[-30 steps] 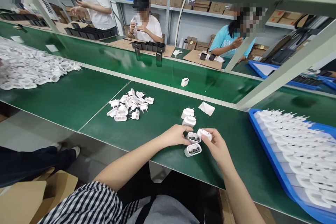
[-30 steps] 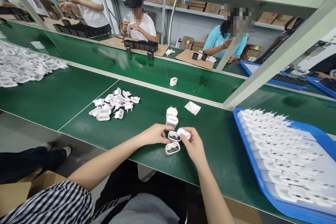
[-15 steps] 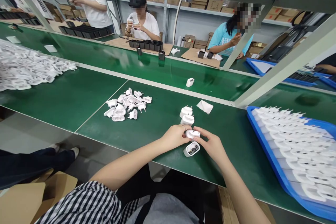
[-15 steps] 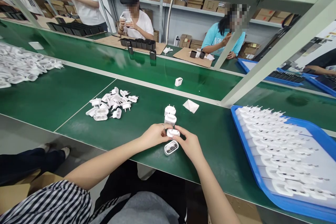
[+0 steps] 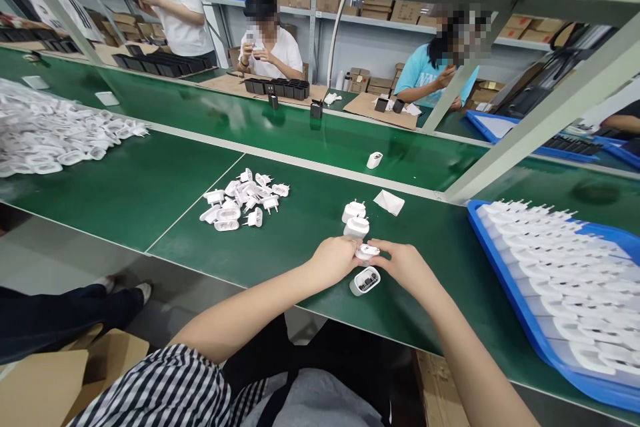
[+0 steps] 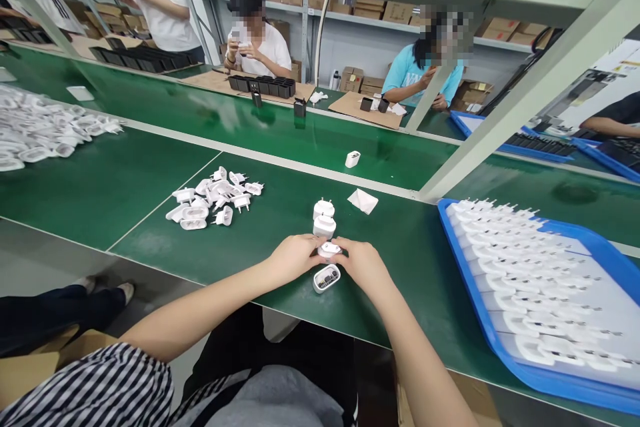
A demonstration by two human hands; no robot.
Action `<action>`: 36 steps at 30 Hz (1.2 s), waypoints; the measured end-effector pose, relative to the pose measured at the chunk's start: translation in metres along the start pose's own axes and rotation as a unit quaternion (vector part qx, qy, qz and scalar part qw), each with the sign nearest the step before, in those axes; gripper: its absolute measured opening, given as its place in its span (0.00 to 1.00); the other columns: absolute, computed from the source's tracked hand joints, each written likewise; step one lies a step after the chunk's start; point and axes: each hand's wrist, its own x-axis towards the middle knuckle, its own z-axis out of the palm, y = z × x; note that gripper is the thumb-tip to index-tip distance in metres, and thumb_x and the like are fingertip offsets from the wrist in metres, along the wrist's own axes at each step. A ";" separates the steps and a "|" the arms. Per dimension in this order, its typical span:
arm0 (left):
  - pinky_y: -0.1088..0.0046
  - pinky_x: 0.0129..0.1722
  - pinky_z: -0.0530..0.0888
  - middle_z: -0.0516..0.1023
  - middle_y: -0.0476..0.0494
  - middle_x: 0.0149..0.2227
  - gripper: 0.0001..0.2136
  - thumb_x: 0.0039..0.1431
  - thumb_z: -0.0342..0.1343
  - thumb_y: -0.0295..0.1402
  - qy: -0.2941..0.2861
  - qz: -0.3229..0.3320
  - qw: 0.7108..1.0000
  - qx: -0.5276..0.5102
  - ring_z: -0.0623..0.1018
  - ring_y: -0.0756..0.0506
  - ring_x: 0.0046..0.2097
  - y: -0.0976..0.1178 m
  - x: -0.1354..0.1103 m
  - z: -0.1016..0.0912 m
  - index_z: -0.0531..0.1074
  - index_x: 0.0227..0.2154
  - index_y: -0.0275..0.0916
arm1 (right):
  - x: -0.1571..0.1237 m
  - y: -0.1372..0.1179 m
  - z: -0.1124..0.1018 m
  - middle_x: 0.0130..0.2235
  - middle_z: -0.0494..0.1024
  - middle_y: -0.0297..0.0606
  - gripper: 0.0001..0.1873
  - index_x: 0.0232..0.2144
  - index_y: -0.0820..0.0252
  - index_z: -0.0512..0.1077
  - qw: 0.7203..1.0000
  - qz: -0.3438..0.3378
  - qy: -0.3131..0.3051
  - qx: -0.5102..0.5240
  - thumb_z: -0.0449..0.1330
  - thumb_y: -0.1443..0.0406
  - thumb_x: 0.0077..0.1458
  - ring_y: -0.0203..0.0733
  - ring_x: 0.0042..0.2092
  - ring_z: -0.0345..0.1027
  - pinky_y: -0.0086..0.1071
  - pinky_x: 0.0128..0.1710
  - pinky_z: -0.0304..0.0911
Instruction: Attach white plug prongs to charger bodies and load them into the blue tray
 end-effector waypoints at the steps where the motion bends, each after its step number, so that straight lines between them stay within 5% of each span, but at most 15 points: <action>1: 0.74 0.27 0.66 0.71 0.42 0.31 0.10 0.47 0.49 0.36 -0.025 -0.009 0.999 0.026 0.72 0.44 0.32 0.004 0.003 -0.004 0.66 0.32 0.36 | 0.003 -0.003 -0.003 0.34 0.74 0.33 0.10 0.29 0.52 0.71 1.000 -0.006 -0.011 -0.028 0.57 0.67 0.39 0.45 0.35 0.67 0.33 0.31 0.62; 5: 0.73 0.27 0.66 0.72 0.40 0.27 0.07 0.44 0.52 0.32 -0.122 -0.039 0.990 0.067 0.72 0.43 0.31 0.015 0.017 -0.019 0.68 0.26 0.33 | 0.012 -0.012 -0.012 0.25 0.74 0.33 0.09 0.24 0.54 0.71 0.992 -0.018 -0.072 -0.104 0.55 0.71 0.38 0.41 0.28 0.67 0.28 0.24 0.58; 16: 0.75 0.22 0.64 0.71 0.41 0.22 0.05 0.44 0.52 0.30 -0.208 -0.013 0.977 0.047 0.72 0.44 0.26 0.012 0.028 -0.023 0.69 0.22 0.32 | 0.016 -0.011 -0.016 0.21 0.72 0.32 0.08 0.21 0.57 0.71 0.989 -0.008 -0.140 -0.055 0.53 0.71 0.39 0.38 0.24 0.64 0.27 0.21 0.54; 20: 0.72 0.24 0.65 0.71 0.39 0.26 0.08 0.48 0.47 0.32 -0.142 -0.012 0.989 0.044 0.72 0.42 0.29 0.007 0.019 -0.016 0.69 0.26 0.32 | 0.015 -0.004 -0.017 0.26 0.73 0.33 0.10 0.28 0.56 0.70 0.990 -0.018 -0.141 0.011 0.53 0.69 0.40 0.39 0.27 0.65 0.29 0.25 0.57; 24: 0.69 0.28 0.66 0.70 0.41 0.28 0.12 0.48 0.44 0.37 -0.065 -0.029 0.997 0.000 0.71 0.42 0.31 -0.005 0.007 -0.008 0.68 0.27 0.35 | 0.034 0.032 -0.035 0.37 0.71 0.36 0.25 0.43 0.58 0.61 0.980 0.012 -0.162 0.118 0.56 0.68 0.38 0.37 0.30 0.66 0.29 0.30 0.61; 27: 0.70 0.31 0.66 0.68 0.43 0.34 0.16 0.45 0.47 0.39 -0.021 -0.090 0.994 -0.056 0.71 0.44 0.34 -0.013 0.002 -0.001 0.65 0.36 0.37 | 0.073 0.065 -0.055 0.44 0.66 0.43 0.26 0.47 0.63 0.55 0.992 0.122 -0.022 -0.007 0.53 0.68 0.43 0.38 0.34 0.66 0.30 0.34 0.61; 29: 0.70 0.36 0.66 0.64 0.40 0.42 0.27 0.40 0.52 0.40 0.026 -0.132 0.987 -0.089 0.67 0.43 0.41 -0.016 0.004 0.005 0.57 0.45 0.36 | 0.106 0.080 -0.063 0.49 0.59 0.49 0.27 0.49 0.65 0.52 0.979 0.167 0.044 -0.111 0.51 0.69 0.44 0.42 0.39 0.64 0.33 0.39 0.59; 33: 0.67 0.49 0.56 0.51 0.37 0.53 0.45 0.30 0.58 0.40 0.066 -0.154 0.979 -0.118 0.53 0.39 0.53 -0.023 0.018 0.017 0.42 0.52 0.30 | 0.161 0.096 -0.063 0.55 0.40 0.55 0.32 0.52 0.63 0.45 0.965 0.170 0.061 -0.192 0.47 0.76 0.43 0.55 0.49 0.53 0.42 0.41 0.55; 36: 0.64 0.50 0.53 0.50 0.38 0.54 0.47 0.30 0.57 0.43 0.041 -0.144 0.980 -0.129 0.49 0.37 0.54 -0.030 0.030 0.020 0.40 0.53 0.31 | 0.182 0.104 -0.064 0.55 0.43 0.51 0.29 0.48 0.61 0.56 0.963 0.142 0.032 -0.228 0.47 0.79 0.40 0.56 0.50 0.50 0.41 0.42 0.54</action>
